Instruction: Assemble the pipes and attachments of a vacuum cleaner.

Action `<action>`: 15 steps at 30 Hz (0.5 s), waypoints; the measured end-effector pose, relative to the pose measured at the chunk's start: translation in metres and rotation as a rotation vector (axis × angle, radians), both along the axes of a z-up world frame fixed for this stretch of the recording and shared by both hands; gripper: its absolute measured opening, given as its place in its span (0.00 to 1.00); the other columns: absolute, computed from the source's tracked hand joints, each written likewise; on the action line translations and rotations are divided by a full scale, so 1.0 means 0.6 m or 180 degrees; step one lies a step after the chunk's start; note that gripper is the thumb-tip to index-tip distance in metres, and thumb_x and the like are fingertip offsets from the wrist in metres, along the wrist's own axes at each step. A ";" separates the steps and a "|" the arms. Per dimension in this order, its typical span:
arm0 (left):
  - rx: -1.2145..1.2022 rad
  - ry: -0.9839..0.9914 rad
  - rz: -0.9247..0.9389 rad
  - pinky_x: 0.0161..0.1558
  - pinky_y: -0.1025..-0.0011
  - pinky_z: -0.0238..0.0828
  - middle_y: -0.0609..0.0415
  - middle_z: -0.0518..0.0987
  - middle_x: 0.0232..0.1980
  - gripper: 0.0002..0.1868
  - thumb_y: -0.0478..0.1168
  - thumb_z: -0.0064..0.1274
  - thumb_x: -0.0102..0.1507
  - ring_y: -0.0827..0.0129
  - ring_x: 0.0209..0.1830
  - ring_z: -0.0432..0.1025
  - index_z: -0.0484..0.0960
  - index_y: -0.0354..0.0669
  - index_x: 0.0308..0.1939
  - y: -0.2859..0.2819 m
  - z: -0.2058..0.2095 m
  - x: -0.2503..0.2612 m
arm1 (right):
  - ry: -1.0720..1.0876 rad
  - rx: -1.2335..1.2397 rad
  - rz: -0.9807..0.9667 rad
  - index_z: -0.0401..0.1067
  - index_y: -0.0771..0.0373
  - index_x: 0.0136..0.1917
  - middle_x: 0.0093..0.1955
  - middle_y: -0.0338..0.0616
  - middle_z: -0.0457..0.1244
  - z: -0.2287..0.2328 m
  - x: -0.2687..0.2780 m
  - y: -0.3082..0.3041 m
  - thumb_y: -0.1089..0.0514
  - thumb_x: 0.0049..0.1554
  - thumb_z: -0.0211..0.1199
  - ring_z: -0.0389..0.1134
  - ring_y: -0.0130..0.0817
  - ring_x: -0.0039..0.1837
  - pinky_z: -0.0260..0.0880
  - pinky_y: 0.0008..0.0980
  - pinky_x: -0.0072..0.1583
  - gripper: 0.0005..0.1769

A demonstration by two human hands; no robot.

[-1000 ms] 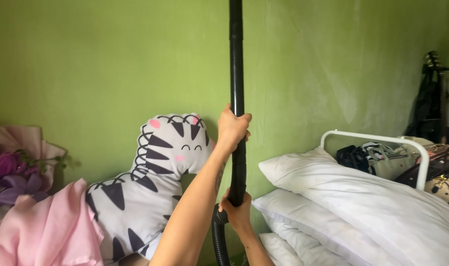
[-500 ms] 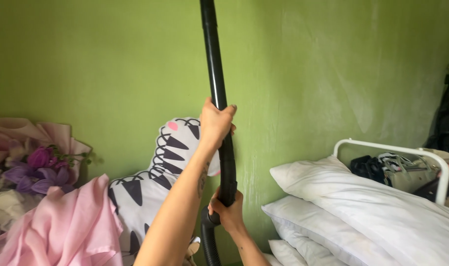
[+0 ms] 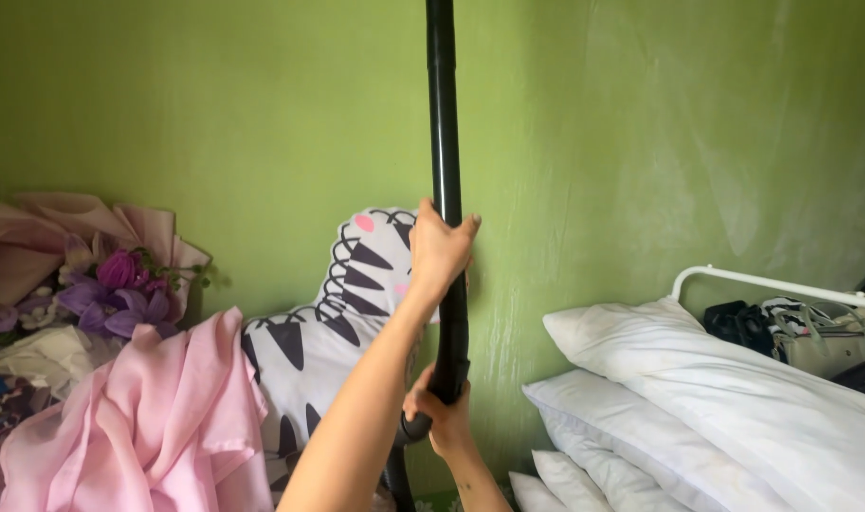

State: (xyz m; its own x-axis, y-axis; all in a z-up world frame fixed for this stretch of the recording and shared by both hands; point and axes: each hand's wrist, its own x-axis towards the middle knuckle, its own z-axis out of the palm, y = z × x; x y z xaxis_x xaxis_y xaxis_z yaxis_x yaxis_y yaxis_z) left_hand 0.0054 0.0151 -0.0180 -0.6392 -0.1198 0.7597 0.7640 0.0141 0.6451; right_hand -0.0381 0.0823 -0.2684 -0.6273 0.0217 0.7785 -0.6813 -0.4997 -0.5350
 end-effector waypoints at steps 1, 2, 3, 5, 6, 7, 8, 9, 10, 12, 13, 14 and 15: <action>-0.0005 -0.0017 -0.0013 0.18 0.66 0.71 0.50 0.76 0.21 0.22 0.41 0.62 0.59 0.65 0.14 0.74 0.67 0.32 0.47 -0.003 0.006 0.001 | -0.0017 -0.0005 -0.0013 0.68 0.64 0.40 0.28 0.46 0.63 0.005 0.002 -0.003 0.72 0.45 0.65 0.66 0.38 0.29 0.72 0.43 0.42 0.11; -0.0031 -0.0026 -0.0020 0.18 0.66 0.71 0.49 0.76 0.21 0.22 0.41 0.61 0.60 0.64 0.14 0.73 0.67 0.32 0.46 -0.006 0.013 0.003 | -0.0061 0.0014 -0.0087 0.68 0.64 0.40 0.28 0.46 0.63 0.012 0.004 -0.006 0.71 0.46 0.66 0.67 0.38 0.30 0.71 0.43 0.42 0.10; -0.0056 -0.0010 -0.0020 0.18 0.65 0.70 0.49 0.76 0.21 0.21 0.41 0.61 0.60 0.64 0.14 0.73 0.67 0.32 0.46 -0.010 0.026 0.006 | -0.0080 0.0034 -0.0155 0.68 0.64 0.39 0.28 0.46 0.63 0.024 0.003 -0.009 0.71 0.47 0.66 0.67 0.38 0.31 0.71 0.44 0.41 0.09; -0.0065 -0.0033 -0.0017 0.18 0.65 0.71 0.49 0.76 0.21 0.21 0.41 0.61 0.60 0.64 0.14 0.73 0.67 0.32 0.45 -0.010 0.016 0.007 | -0.0040 0.0030 -0.0113 0.68 0.64 0.39 0.29 0.45 0.63 0.021 0.006 -0.012 0.71 0.46 0.66 0.67 0.38 0.31 0.70 0.43 0.41 0.09; -0.0069 -0.0064 -0.0008 0.18 0.65 0.71 0.49 0.76 0.21 0.21 0.41 0.61 0.60 0.64 0.14 0.73 0.67 0.32 0.44 -0.012 0.010 0.009 | -0.0007 0.0030 -0.0063 0.68 0.64 0.39 0.30 0.44 0.63 0.019 0.009 -0.016 0.71 0.46 0.65 0.67 0.38 0.31 0.70 0.43 0.41 0.09; -0.0068 -0.0055 0.0007 0.18 0.65 0.71 0.49 0.76 0.21 0.21 0.41 0.61 0.60 0.64 0.14 0.73 0.67 0.32 0.44 -0.014 0.009 0.001 | 0.0002 0.0031 -0.0048 0.68 0.64 0.39 0.30 0.44 0.63 0.013 0.003 -0.017 0.71 0.46 0.65 0.67 0.38 0.31 0.70 0.43 0.41 0.09; -0.0043 -0.0019 0.0023 0.18 0.65 0.71 0.49 0.76 0.21 0.21 0.42 0.62 0.60 0.64 0.14 0.73 0.68 0.32 0.44 -0.015 0.007 -0.007 | 0.0050 0.0106 -0.0133 0.68 0.64 0.39 0.29 0.44 0.63 0.008 -0.003 -0.017 0.71 0.46 0.65 0.67 0.38 0.31 0.72 0.43 0.42 0.09; -0.0041 0.0017 0.0017 0.18 0.66 0.71 0.49 0.76 0.21 0.22 0.42 0.62 0.60 0.65 0.14 0.73 0.68 0.32 0.45 -0.010 0.006 -0.015 | 0.0097 0.0156 -0.0240 0.68 0.64 0.39 0.29 0.45 0.64 0.002 -0.007 -0.015 0.71 0.46 0.64 0.67 0.38 0.31 0.73 0.43 0.43 0.08; -0.0065 0.0027 0.0010 0.18 0.66 0.71 0.49 0.76 0.21 0.22 0.42 0.62 0.60 0.65 0.14 0.73 0.68 0.32 0.45 -0.011 0.018 -0.008 | 0.0106 0.0132 -0.0248 0.68 0.64 0.39 0.29 0.45 0.64 0.019 -0.001 -0.019 0.71 0.46 0.64 0.67 0.38 0.31 0.73 0.43 0.43 0.08; -0.0070 0.0104 0.0046 0.18 0.66 0.71 0.49 0.76 0.21 0.24 0.44 0.62 0.60 0.65 0.14 0.73 0.67 0.30 0.46 -0.007 0.034 0.005 | -0.0114 -0.0060 -0.0038 0.68 0.63 0.39 0.28 0.44 0.63 0.044 0.017 -0.019 0.73 0.45 0.63 0.67 0.37 0.30 0.69 0.40 0.38 0.10; -0.0067 0.0077 0.0050 0.18 0.66 0.71 0.49 0.76 0.21 0.24 0.44 0.62 0.60 0.65 0.14 0.73 0.67 0.30 0.46 -0.011 0.035 0.017 | -0.0141 -0.0056 -0.0034 0.68 0.63 0.39 0.28 0.44 0.63 0.044 0.024 -0.019 0.73 0.45 0.63 0.67 0.37 0.30 0.69 0.40 0.38 0.10; -0.0087 0.0074 0.0050 0.18 0.67 0.72 0.49 0.76 0.21 0.25 0.44 0.62 0.60 0.65 0.14 0.73 0.67 0.30 0.48 -0.015 0.036 0.030 | 0.0009 0.0033 -0.0134 0.68 0.66 0.38 0.29 0.46 0.64 0.044 0.031 -0.020 0.74 0.46 0.63 0.67 0.37 0.31 0.70 0.40 0.40 0.08; -0.0106 0.0097 0.0051 0.18 0.67 0.72 0.50 0.76 0.21 0.26 0.45 0.62 0.60 0.65 0.13 0.74 0.66 0.30 0.50 -0.018 0.043 0.043 | 0.0186 0.0122 -0.0234 0.67 0.69 0.37 0.29 0.49 0.64 0.050 0.035 -0.021 0.74 0.47 0.62 0.67 0.38 0.31 0.71 0.40 0.41 0.07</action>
